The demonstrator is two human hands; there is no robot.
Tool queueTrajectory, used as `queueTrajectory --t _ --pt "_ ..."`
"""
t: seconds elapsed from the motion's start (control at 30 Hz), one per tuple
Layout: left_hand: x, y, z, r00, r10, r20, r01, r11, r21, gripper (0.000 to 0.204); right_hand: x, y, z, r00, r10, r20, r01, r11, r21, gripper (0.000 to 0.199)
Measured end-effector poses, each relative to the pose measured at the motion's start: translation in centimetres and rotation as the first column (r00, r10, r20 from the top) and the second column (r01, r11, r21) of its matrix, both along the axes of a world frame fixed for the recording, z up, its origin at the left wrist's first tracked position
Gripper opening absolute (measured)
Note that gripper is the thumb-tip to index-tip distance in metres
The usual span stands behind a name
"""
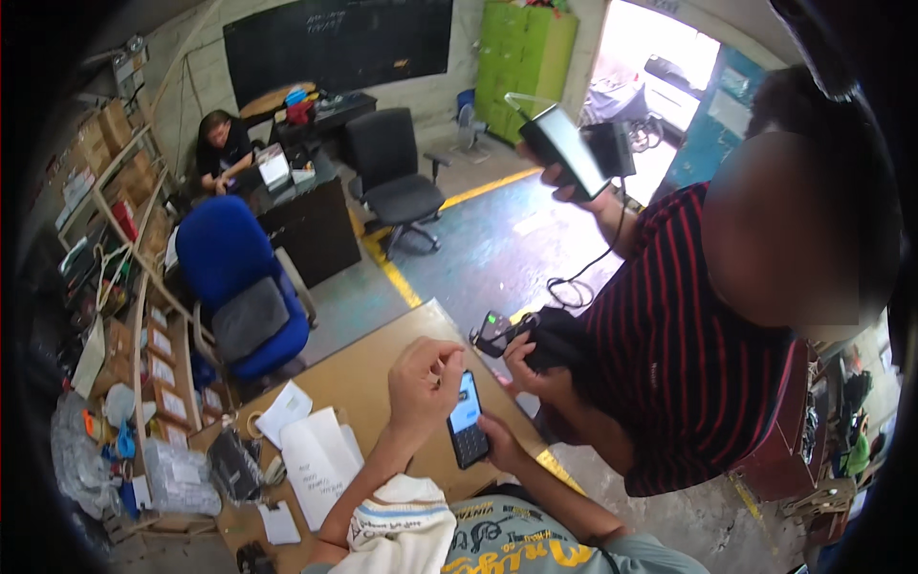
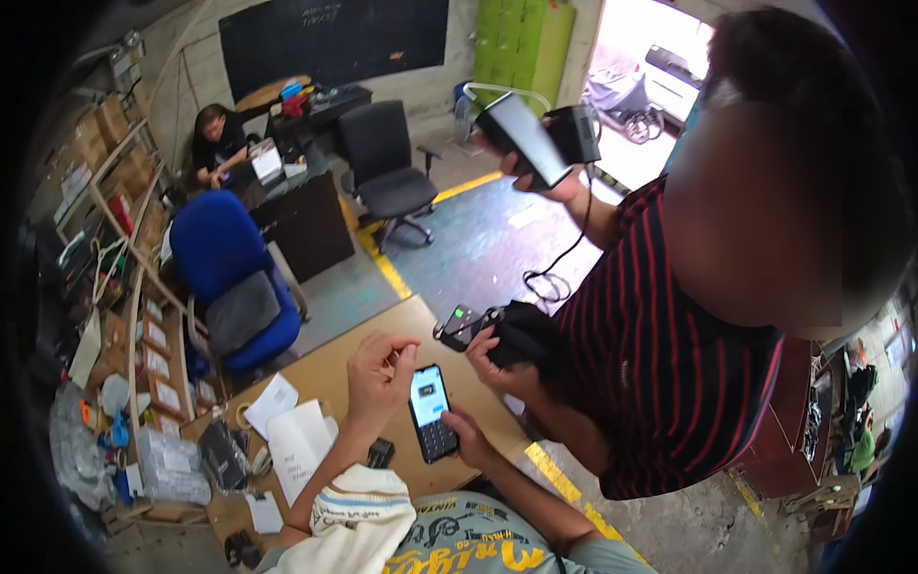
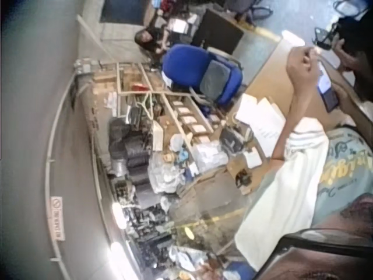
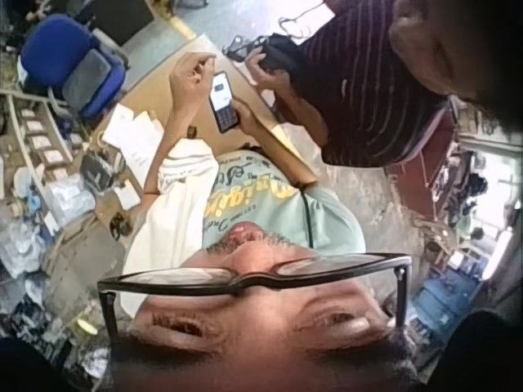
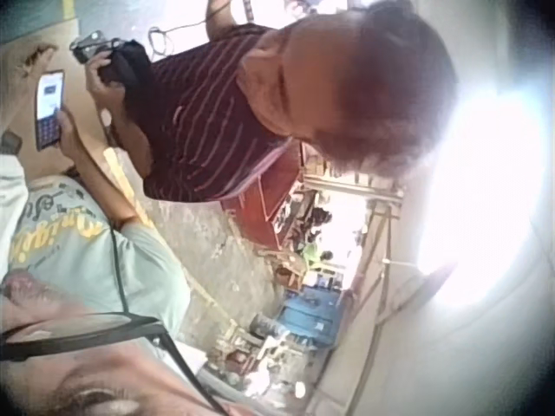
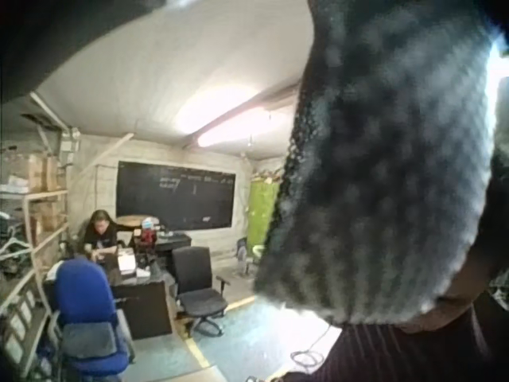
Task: The person operates a smartphone, packs an electronic device and cable into a pouch, and then uses the smartphone to display a QR code and images to a coworker holding handheld equipment.
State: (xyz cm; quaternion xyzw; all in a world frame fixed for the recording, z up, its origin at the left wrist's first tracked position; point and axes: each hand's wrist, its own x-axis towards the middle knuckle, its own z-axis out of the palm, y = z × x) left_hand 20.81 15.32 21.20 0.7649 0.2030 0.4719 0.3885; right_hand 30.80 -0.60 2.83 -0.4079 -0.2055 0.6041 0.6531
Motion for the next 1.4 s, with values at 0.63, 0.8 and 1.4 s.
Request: queueTrajectory --t 0.63,0.8,1.4 --pt "15.7 0.7 18.8 0.977 -0.001 0.213 -0.155 0.679 0.717 0.051 -0.1 -2.7 1.5 0.962 -0.246 0.117 0.255 0.964 -0.069 0.044" --pt "20.0 2.1 22.9 0.974 0.182 -0.133 -0.024 0.67 0.742 0.065 0.4 -5.0 1.5 0.966 -0.237 0.106 0.246 0.966 -0.08 0.044" --pt "27.0 4.9 19.3 0.862 0.508 -0.001 -0.265 0.452 0.852 0.088 1.3 -6.8 1.8 0.97 -0.221 0.103 0.229 0.97 -0.081 0.046"
